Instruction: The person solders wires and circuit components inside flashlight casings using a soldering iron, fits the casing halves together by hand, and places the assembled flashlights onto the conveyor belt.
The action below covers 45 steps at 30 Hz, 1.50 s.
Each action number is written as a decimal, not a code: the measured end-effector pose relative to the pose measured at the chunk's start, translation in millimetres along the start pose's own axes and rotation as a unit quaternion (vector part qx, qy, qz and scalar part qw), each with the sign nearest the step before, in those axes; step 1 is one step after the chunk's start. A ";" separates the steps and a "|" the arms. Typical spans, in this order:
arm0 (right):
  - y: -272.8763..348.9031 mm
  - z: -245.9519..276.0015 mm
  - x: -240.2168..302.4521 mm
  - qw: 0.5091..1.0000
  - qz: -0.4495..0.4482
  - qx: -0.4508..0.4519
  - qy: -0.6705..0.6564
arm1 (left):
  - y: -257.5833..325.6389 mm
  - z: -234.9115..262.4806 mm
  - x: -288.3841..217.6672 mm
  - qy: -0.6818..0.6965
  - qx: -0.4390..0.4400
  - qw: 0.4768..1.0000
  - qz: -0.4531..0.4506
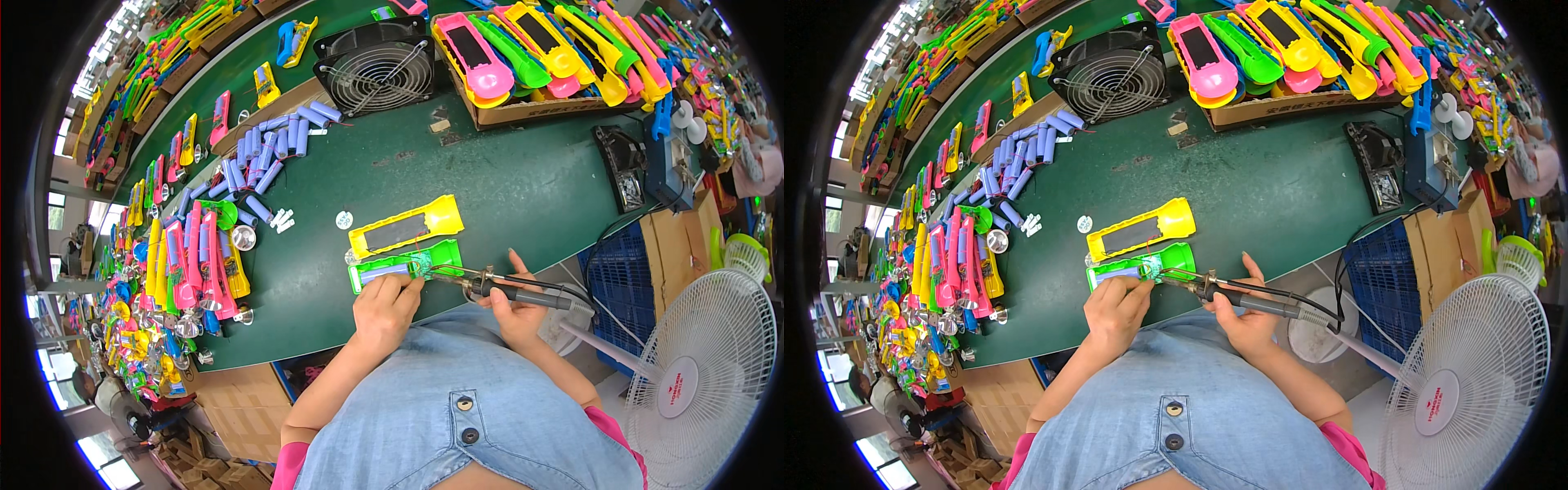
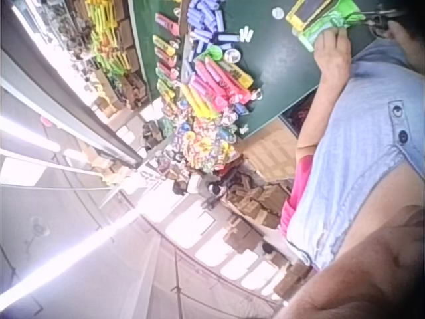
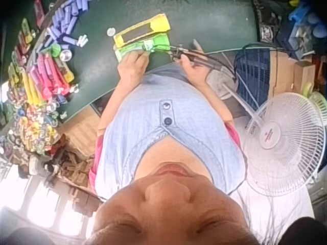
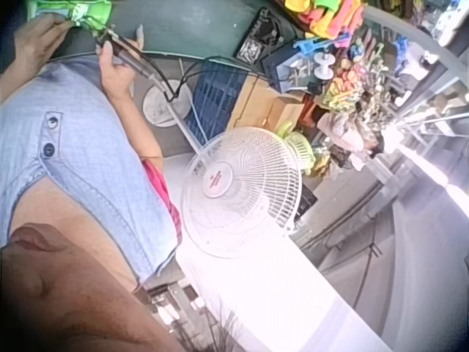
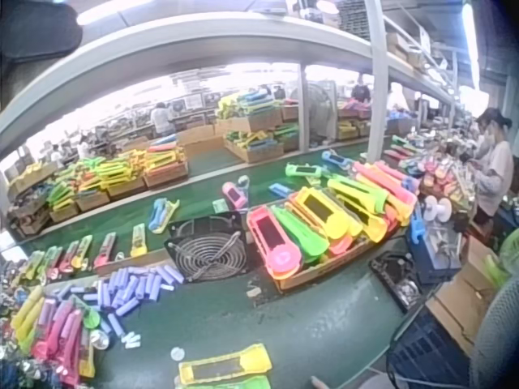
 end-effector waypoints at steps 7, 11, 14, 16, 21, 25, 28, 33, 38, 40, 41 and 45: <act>2.7 0.2 -2.0 1.000 -0.013 0.002 0.000 | -0.9 -1.6 0.1 0.000 0.006 1.000 0.000; 1.1 8.7 -6.6 0.998 -0.044 -0.036 -0.038 | 0.8 -2.8 -2.7 -0.012 0.015 1.000 -0.006; -6.4 17.7 4.0 0.998 0.006 -0.057 -0.017 | 1.5 -5.2 -2.3 -0.027 0.035 0.999 0.012; -10.7 27.6 4.9 0.997 0.032 -0.072 0.012 | -2.2 -2.7 -6.3 -0.045 0.031 0.998 0.005; -13.3 53.0 2.2 0.991 0.069 -0.102 0.060 | -24.6 10.3 44.4 -0.048 -0.014 0.990 0.133; -20.9 57.0 6.4 0.983 0.101 -0.113 0.102 | -35.9 -15.0 107.6 -0.132 0.085 0.971 0.182; -28.1 59.5 5.8 0.978 0.094 -0.113 0.147 | -33.1 -7.9 113.7 -0.088 0.075 0.974 0.194; -30.3 76.0 -5.4 0.968 0.096 -0.140 0.187 | 21.7 33.2 85.9 0.034 -0.121 0.970 0.207; -41.2 75.8 -4.7 0.943 0.132 -0.121 0.281 | 24.3 5.6 57.3 0.076 0.029 0.996 0.045; -50.9 67.4 4.4 0.936 0.144 -0.108 0.302 | 15.2 11.1 67.2 0.109 0.035 0.991 0.062; -53.5 63.1 5.9 0.927 0.150 -0.101 0.328 | 10.0 16.0 72.1 0.147 0.049 0.985 0.076; -54.4 64.9 -4.3 0.908 0.158 -0.109 0.372 | -63.6 88.3 125.2 0.051 0.093 0.984 0.144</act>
Point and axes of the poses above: each hand's wrist, its own y-axis away from the middle knuckle, its own z-axis out of the back of the hand, x = y × z, the point moved 10 cm from there along -y, towards the middle knuckle, and after that the axes turned 6 degrees about z, right-handed, at the moved point
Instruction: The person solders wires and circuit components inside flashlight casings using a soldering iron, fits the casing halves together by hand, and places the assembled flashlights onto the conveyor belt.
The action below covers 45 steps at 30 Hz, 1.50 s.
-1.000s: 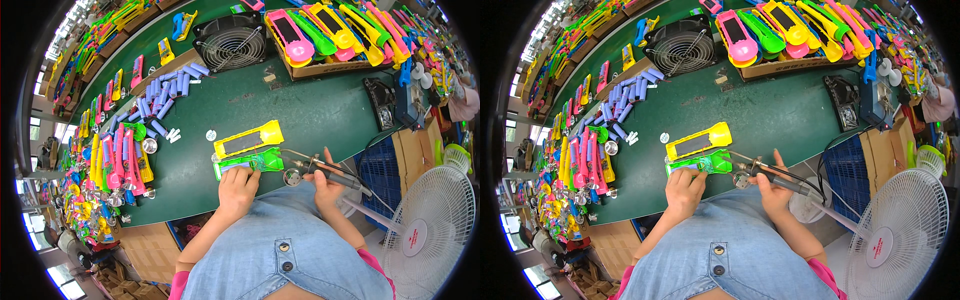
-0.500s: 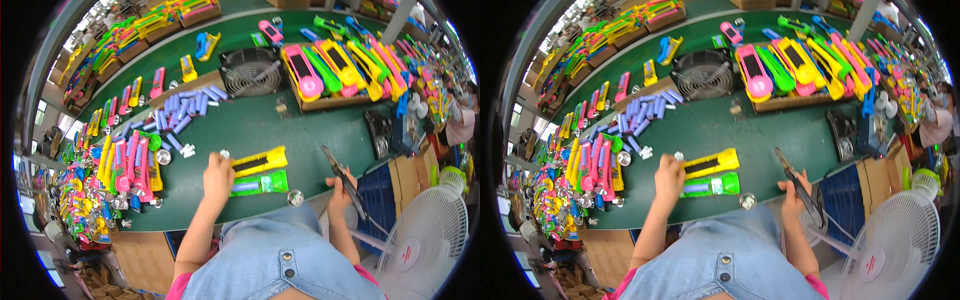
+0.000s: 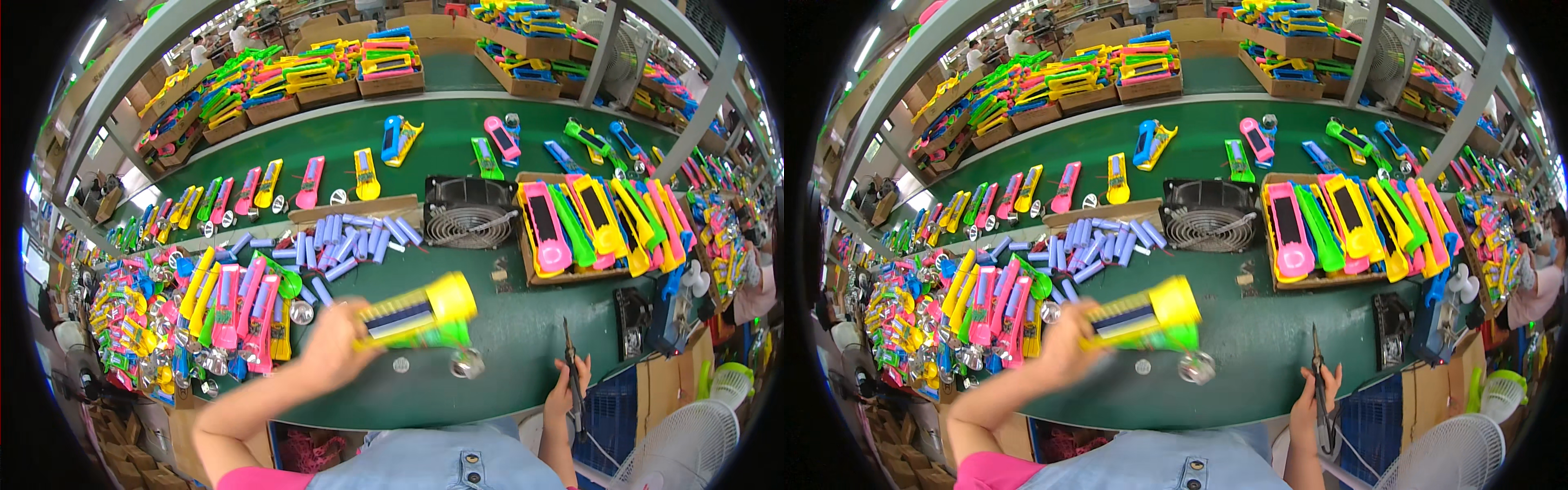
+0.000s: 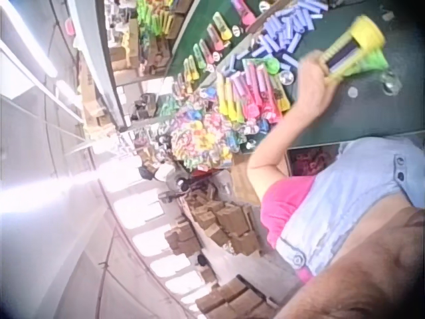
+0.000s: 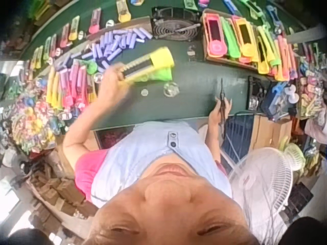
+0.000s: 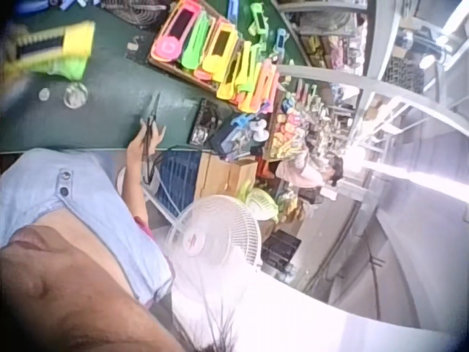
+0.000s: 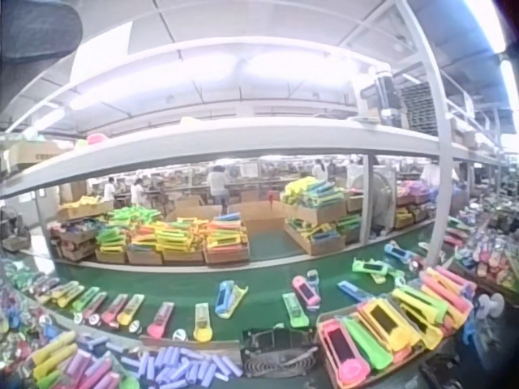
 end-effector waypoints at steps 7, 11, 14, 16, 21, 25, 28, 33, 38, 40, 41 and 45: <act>0.9 -4.2 0.6 1.000 -0.015 0.012 -0.016 | -198.0 98.8 147.4 -0.149 -0.246 0.957 0.047; 2.6 -4.8 -2.2 1.000 -0.028 0.004 0.000 | -252.3 63.3 261.6 -0.187 -0.303 0.916 0.186; 4.0 -3.2 -4.4 0.999 -0.036 -0.001 0.036 | -274.8 16.7 275.6 -0.275 -0.138 0.897 0.319; 4.7 -5.3 -3.6 0.998 -0.047 0.023 0.047 | -287.4 17.9 277.8 -0.287 -0.066 0.893 0.339; 0.2 -7.1 -0.1 0.997 -0.044 0.031 0.049 | -297.3 64.3 302.9 -0.414 -0.148 0.850 0.289; -1.1 -8.9 0.1 0.997 -0.054 0.037 0.041 | -274.4 26.9 383.6 -0.251 -0.124 0.893 0.353; -5.3 -7.1 2.1 0.997 -0.037 0.032 0.052 | -287.5 22.9 375.4 -0.262 -0.117 0.903 0.320; -12.2 -3.7 14.0 0.999 -0.018 0.017 0.025 | -275.2 73.5 312.6 -0.249 -0.145 0.931 0.223; -21.3 -2.2 27.4 0.999 0.014 0.029 -0.009 | -210.5 142.7 151.0 -0.290 -0.154 0.943 0.060; -33.2 3.3 44.4 0.996 0.051 -0.003 -0.080 | -170.7 159.8 83.1 -0.273 -0.168 0.947 0.001; -38.6 3.9 45.2 0.994 0.060 -0.024 -0.093 | -150.7 163.6 55.2 -0.253 -0.172 0.952 -0.006; -93.2 -16.1 82.5 0.973 0.223 -0.046 0.020 | -65.1 129.1 26.2 -0.010 -0.083 0.995 0.049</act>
Point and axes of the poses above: each hand's wrist, its own y-axis away from the middle knuckle, its own z-axis out of the back of the hand, x = y × z, the point moved 10 cm from there along -y, towards the middle knuckle, and after that the axes turned 6 degrees about z, right-handed, at the moved point
